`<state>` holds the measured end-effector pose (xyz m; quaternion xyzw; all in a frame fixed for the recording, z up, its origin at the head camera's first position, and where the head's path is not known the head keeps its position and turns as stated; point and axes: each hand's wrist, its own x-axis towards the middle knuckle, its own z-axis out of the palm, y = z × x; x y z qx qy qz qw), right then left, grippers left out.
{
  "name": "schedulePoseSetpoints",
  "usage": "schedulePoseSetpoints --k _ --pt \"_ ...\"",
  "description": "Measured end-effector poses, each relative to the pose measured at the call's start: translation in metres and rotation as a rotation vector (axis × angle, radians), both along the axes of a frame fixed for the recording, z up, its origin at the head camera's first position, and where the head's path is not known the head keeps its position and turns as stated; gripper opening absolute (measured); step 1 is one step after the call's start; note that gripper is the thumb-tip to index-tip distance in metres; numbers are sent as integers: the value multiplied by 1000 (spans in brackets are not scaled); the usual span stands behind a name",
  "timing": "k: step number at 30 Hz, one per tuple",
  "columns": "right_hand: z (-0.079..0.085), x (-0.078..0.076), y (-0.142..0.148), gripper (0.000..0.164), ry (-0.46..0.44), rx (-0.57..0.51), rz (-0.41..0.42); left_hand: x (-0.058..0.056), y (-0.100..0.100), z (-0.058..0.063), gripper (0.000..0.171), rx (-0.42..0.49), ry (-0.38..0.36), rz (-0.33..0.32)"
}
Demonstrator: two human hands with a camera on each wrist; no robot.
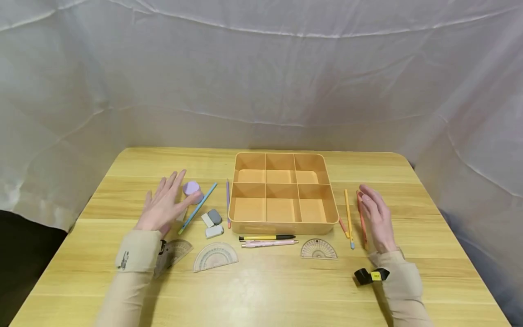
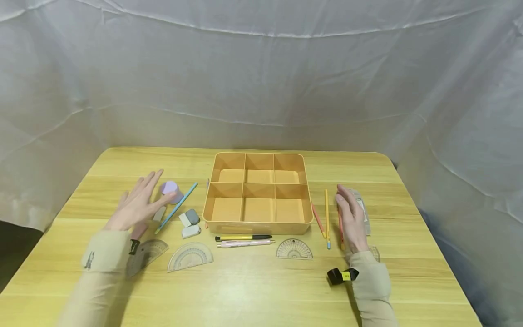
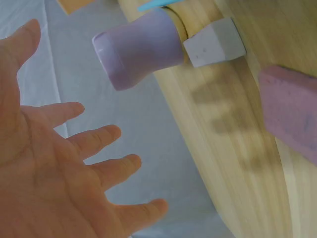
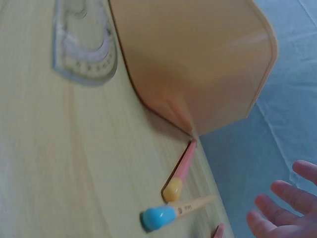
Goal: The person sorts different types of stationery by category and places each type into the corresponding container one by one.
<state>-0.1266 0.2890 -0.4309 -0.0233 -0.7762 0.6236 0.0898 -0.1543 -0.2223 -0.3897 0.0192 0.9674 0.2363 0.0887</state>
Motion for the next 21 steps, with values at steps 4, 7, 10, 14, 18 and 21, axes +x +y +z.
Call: schedulePoseSetpoints --k 4,7,10,14,18,21 --pt "2 -1 -2 54 29 -171 71 -5 0 1 95 -8 -9 -32" --pt "2 -3 -6 53 36 -213 120 -9 0 2 91 -9 -9 -65" --pt "3 -7 -14 56 7 -197 156 -15 1 1 89 -6 -12 -102" --pt "5 -15 -31 58 -77 -116 160 -23 2 1 84 -6 -31 -141" --pt "5 -23 -47 61 -147 -47 157 -29 2 1 82 5 -42 -161" --pt "4 -29 -55 64 -160 -5 144 -32 2 1 79 19 -42 -184"
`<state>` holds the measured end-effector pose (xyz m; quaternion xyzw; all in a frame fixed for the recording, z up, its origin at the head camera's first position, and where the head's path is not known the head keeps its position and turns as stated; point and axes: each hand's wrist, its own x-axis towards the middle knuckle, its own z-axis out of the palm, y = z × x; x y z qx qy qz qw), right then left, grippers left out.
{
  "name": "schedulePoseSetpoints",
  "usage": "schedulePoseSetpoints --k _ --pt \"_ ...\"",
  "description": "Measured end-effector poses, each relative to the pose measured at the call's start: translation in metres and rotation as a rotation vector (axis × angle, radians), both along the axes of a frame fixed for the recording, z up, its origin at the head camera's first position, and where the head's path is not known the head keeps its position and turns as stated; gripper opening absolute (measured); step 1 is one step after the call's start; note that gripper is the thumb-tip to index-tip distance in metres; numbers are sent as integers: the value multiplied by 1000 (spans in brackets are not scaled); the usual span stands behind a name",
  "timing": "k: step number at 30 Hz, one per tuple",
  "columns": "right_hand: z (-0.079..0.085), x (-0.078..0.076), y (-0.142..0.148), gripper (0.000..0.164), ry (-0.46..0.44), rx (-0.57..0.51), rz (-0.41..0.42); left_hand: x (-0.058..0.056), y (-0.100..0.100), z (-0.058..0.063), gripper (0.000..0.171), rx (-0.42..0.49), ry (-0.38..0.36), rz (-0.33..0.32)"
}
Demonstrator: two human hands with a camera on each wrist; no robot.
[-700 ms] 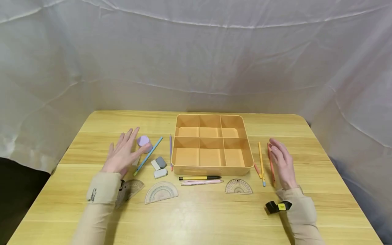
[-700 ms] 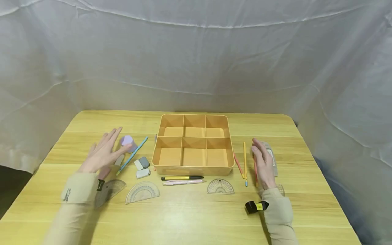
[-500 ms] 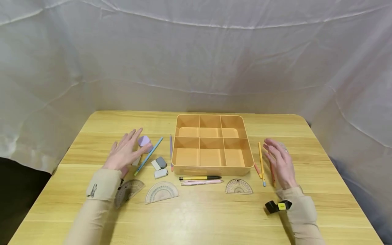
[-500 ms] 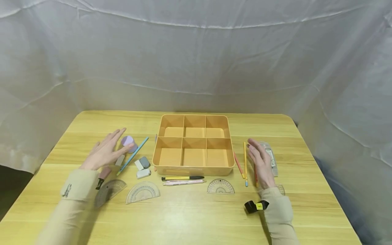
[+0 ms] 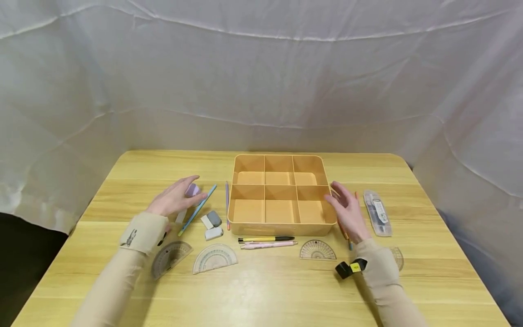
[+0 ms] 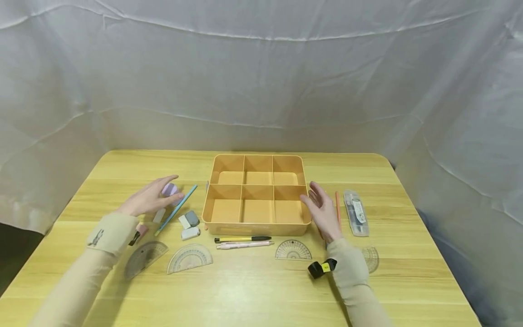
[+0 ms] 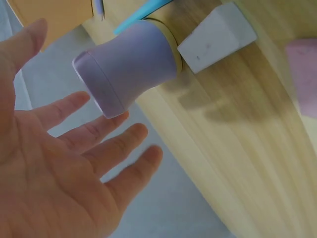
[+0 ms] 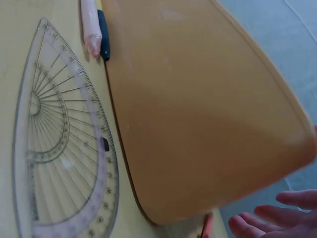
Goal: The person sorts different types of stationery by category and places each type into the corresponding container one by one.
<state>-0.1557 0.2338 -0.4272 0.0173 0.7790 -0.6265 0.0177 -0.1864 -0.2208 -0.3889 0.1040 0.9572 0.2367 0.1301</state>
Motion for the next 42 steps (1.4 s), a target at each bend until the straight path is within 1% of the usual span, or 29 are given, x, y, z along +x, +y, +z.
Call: schedulePoseSetpoints --k 3,6,10,14,19,21,25,31,35,42 --pt "-2 -5 -4 65 9 19 -7 -1 -1 0 74 15 2 -19" --pt "-3 -9 -7 64 22 9 -4 0 -2 -1 70 24 -2 -19" --pt "-5 -12 -8 59 46 4 5 1 -1 -1 66 33 -5 -23" --pt "-8 -13 -9 54 82 -4 14 0 -1 -1 63 33 -7 -19" --pt "-9 -13 -9 53 118 62 27 0 -1 -1 61 22 -7 -19" --pt "-9 -12 -10 53 117 94 33 0 -1 -1 60 25 -6 -18" --pt "-8 -10 -10 53 103 119 39 -1 0 -2 58 42 4 -8" --pt "-9 -10 -12 53 103 96 35 -2 2 1 52 44 23 -8" --pt "-9 -10 -13 53 85 86 26 -3 1 2 49 45 24 -5" --pt "-8 -11 -16 54 62 72 22 -4 -4 7 49 51 29 9"
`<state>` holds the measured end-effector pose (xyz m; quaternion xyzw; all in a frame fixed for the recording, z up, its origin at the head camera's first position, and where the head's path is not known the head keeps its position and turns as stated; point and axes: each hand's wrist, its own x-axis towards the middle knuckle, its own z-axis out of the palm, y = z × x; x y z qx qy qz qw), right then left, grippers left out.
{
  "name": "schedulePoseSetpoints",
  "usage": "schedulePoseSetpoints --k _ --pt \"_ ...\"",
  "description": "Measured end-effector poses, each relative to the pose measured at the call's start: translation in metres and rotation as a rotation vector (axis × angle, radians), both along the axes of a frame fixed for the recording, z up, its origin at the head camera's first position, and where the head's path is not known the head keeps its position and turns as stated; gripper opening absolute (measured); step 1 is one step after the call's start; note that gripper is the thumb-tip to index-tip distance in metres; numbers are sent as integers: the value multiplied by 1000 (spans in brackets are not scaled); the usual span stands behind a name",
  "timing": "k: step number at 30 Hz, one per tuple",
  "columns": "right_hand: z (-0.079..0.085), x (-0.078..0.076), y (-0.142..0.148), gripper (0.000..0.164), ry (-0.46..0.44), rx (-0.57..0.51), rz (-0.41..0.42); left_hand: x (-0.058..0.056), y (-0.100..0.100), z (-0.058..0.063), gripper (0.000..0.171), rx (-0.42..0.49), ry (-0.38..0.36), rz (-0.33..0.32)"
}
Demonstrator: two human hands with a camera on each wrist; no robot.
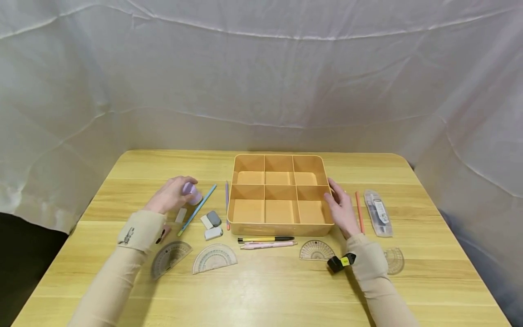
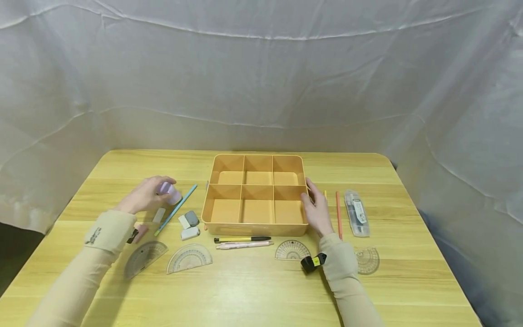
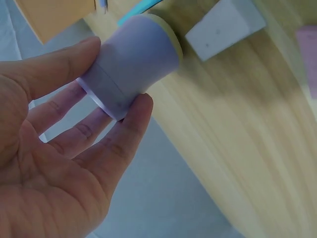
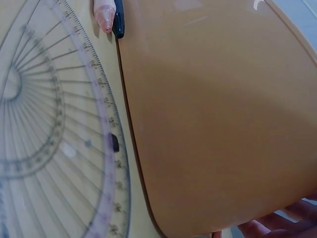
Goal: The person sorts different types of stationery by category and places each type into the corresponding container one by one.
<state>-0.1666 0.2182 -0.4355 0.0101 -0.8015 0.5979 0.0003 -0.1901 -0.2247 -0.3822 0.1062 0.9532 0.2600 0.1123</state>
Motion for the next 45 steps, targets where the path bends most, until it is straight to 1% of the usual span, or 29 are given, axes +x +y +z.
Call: schedulePoseSetpoints --k 5,8,12,21,25,28,34,45 --pt "0 1 -1 54 3 4 -5 1 -2 5 50 4 8 1" --pt "-1 1 -1 54 4 6 -10 0 -2 9 49 0 42 -17" --pt "-2 1 0 53 12 7 -18 -3 1 15 47 -5 89 -38" --pt "-3 0 -1 53 10 22 -25 -12 16 33 45 1 148 -58" --pt "-4 0 -2 53 16 11 -31 -16 26 43 46 -5 185 -59" --pt "-5 0 -2 53 28 1 -28 -19 34 47 46 -14 210 -67" --pt "-6 -2 -2 53 22 18 -18 -24 49 51 45 -14 235 -75" --pt "-8 -3 -1 53 20 6 -18 -37 72 56 42 -12 255 -89"
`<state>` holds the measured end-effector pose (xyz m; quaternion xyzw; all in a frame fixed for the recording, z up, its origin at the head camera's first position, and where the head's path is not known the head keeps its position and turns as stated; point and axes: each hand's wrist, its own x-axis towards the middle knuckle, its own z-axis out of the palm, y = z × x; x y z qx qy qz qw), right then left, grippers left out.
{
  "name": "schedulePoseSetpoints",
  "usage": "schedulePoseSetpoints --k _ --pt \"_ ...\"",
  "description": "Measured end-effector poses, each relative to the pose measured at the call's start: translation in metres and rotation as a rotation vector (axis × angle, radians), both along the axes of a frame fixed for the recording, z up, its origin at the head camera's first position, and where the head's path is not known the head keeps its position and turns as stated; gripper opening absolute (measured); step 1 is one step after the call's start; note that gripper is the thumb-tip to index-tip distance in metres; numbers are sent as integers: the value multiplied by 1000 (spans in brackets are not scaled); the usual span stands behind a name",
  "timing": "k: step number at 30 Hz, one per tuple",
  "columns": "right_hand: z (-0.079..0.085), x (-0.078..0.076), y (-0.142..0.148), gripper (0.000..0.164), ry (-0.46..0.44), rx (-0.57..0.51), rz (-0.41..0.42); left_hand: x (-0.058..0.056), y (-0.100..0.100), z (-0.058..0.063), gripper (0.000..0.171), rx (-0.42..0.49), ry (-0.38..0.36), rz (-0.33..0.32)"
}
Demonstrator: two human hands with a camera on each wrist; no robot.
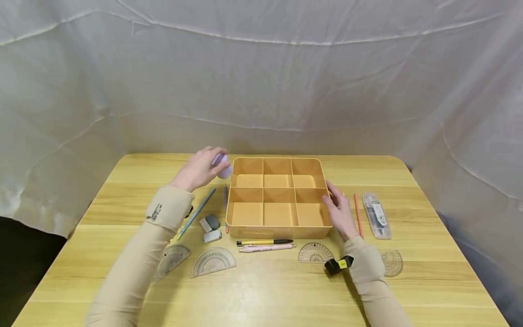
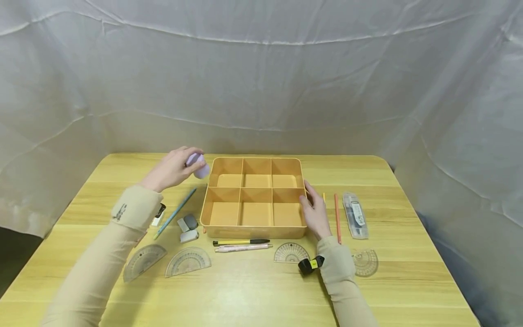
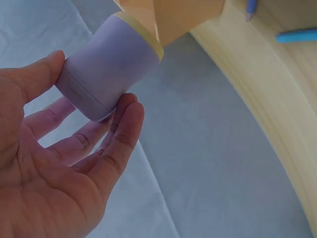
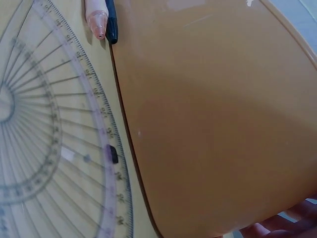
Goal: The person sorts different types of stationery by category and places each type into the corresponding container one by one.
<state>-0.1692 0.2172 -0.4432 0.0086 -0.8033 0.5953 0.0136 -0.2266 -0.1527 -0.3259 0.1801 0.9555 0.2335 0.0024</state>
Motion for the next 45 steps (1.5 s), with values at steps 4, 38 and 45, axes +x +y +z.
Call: schedulePoseSetpoints --k 4,38,45 --pt "0 0 1 53 4 2 -3 -3 12 0 42 12 -20 -7" --pt "1 1 1 53 -5 -1 -5 -17 66 -33 39 -131 -43 -100" --pt "1 1 2 53 -15 -7 -11 -21 71 -38 36 -215 -15 -118"
